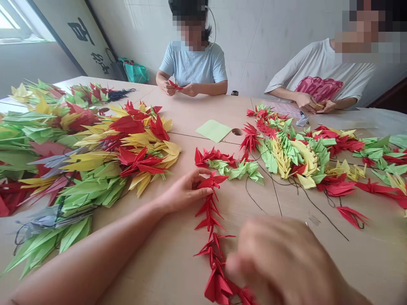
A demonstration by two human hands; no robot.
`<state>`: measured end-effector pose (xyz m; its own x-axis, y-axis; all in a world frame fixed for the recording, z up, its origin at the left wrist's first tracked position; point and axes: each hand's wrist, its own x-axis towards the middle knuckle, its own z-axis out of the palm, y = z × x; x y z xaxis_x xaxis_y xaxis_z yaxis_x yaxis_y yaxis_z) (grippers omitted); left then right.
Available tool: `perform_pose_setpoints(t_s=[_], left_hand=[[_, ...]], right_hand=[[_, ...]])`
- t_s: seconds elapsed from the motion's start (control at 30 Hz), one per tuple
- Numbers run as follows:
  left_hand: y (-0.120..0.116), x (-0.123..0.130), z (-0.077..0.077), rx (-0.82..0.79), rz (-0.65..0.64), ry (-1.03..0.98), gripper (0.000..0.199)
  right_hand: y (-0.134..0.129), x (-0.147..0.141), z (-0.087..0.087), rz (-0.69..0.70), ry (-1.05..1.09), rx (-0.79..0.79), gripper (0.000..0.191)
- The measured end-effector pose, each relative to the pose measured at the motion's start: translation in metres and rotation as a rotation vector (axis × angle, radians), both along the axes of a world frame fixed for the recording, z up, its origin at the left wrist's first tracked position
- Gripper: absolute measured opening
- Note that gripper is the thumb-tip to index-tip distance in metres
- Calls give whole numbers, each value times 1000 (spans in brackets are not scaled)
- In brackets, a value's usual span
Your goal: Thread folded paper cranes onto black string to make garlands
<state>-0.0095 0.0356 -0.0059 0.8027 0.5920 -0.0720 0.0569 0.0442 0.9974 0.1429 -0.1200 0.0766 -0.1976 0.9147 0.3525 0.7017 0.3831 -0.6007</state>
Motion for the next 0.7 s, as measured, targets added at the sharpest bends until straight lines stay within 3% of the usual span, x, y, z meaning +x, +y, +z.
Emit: perform_pose_setpoints(t_s=[0.1, 0.2, 0.3, 0.5, 0.7], left_hand=[[-1, 0, 2, -23, 27, -7, 43], [-4, 1, 2, -44, 49, -17, 43], [-6, 3, 1, -25, 41, -42, 41], [-11, 6, 1, -131, -12, -128, 33], [-15, 5, 7, 42, -1, -31, 31]], right_hand=[[29, 27, -16, -236, 24, -195, 31], [39, 34, -51, -198, 145, -464, 26], [42, 25, -75, -227, 266, -465, 31], [49, 18, -81, -208, 307, -343, 19], [45, 26, -81, -260, 351, -379, 17]])
